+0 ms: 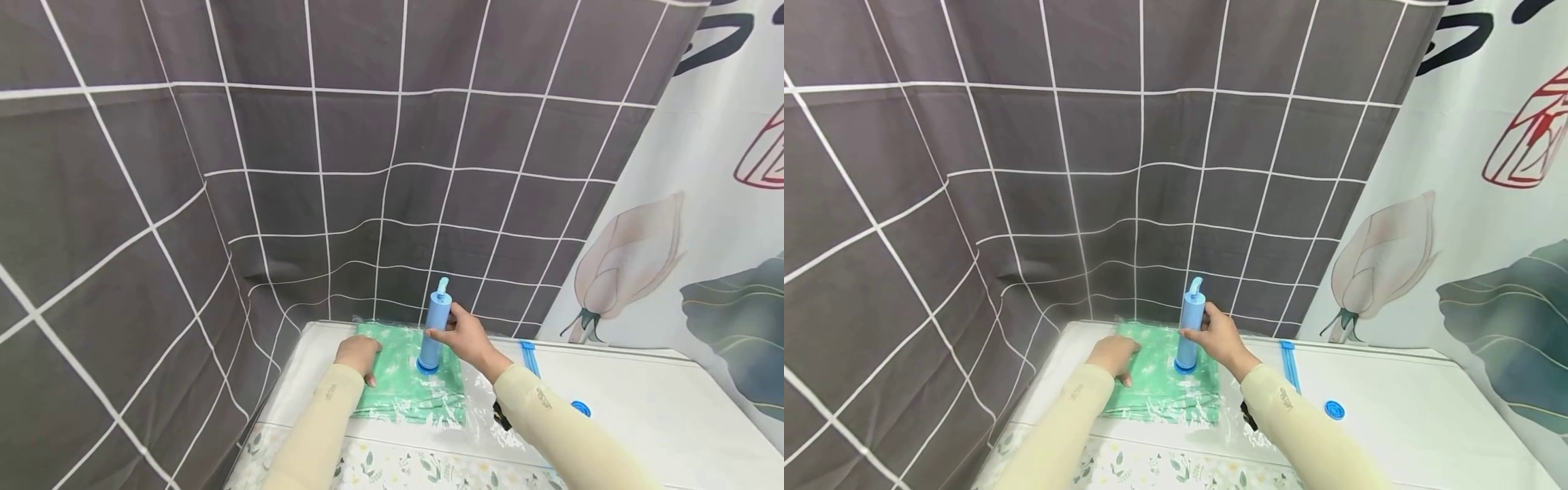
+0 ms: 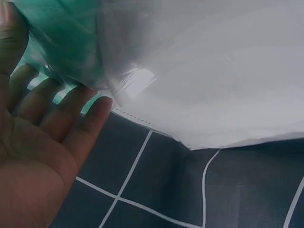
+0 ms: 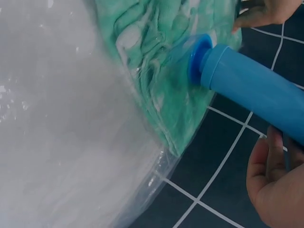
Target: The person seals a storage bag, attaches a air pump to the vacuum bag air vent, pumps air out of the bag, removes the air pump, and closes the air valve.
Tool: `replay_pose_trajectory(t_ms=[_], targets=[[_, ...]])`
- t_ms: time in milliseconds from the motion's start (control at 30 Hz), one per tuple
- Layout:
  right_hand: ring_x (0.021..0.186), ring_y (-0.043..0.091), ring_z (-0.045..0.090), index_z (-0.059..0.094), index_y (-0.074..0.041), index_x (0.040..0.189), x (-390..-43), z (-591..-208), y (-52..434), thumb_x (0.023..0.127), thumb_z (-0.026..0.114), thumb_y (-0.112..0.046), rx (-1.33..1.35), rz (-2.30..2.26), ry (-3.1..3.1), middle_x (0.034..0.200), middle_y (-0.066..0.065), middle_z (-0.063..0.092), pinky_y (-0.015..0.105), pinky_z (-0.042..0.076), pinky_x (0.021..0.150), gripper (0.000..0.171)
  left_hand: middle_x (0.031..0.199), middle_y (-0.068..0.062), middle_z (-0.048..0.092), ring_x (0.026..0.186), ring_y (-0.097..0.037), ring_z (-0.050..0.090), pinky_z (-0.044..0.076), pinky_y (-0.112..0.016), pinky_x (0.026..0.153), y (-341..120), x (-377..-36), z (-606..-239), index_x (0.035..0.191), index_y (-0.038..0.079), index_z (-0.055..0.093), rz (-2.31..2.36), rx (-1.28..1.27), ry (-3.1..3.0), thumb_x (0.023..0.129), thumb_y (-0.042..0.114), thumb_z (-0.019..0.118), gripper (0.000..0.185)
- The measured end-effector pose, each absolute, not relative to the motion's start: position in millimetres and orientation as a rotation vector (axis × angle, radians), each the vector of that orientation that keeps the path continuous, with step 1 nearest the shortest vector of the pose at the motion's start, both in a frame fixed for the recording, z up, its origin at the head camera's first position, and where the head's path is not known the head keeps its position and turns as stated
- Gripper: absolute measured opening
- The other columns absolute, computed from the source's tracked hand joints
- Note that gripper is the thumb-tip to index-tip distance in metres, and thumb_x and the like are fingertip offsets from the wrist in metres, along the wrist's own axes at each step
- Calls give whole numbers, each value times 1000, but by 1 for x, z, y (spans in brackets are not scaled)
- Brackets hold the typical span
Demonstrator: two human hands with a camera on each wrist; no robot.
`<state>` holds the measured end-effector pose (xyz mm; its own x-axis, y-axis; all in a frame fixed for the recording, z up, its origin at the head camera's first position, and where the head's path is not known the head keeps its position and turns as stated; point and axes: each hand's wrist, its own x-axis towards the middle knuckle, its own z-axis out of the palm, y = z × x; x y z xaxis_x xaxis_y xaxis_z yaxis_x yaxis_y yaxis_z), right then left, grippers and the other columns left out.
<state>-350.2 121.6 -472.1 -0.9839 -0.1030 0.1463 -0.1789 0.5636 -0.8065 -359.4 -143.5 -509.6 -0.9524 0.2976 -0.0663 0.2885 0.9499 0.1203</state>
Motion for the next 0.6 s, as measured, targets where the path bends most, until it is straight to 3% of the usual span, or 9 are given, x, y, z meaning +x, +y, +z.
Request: replay_pose_trajectory(t_ms=[167,233,300,433,467,600], targets=[[84,19,59,57,-6,116,-350,-469,116,95,94,-25,193,1346,-2730,97,9,66,28,49,69,47,150,-11,78,143,-41,71,59,-60,121,-147,-358,-509,146,16,77,271,394,2991,60,30,101,91],[83,21,58,56,-6,117,-351,-467,114,95,95,-28,175,1312,-2750,97,10,65,29,48,67,50,149,-13,78,142,-42,72,58,-67,120,-149,-363,-516,145,15,78,282,379,2993,61,31,104,89],[84,22,60,56,-5,119,-351,-465,112,94,95,-30,169,1266,-2766,100,12,68,31,50,68,53,155,-15,73,146,-45,68,54,-73,122,-143,-359,-508,148,15,75,306,368,2974,70,34,105,86],[96,27,73,59,0,131,-349,-460,109,94,96,-33,194,1219,-2784,115,20,76,39,62,78,62,164,-19,66,153,-48,61,49,-75,126,-120,-357,-498,156,11,67,580,459,2968,80,42,104,90],[100,29,76,58,1,135,-348,-458,109,95,96,-34,213,1210,-2793,120,21,77,42,65,82,65,165,-20,64,153,-49,60,51,-72,126,-109,-350,-485,158,9,64,702,459,2947,83,41,102,90],[122,38,77,50,3,152,-343,-448,111,101,89,-36,278,1310,-2807,136,25,73,53,67,103,75,152,-22,73,141,-43,70,60,-63,117,-81,-349,-495,156,6,64,1177,495,2869,91,40,98,81]])
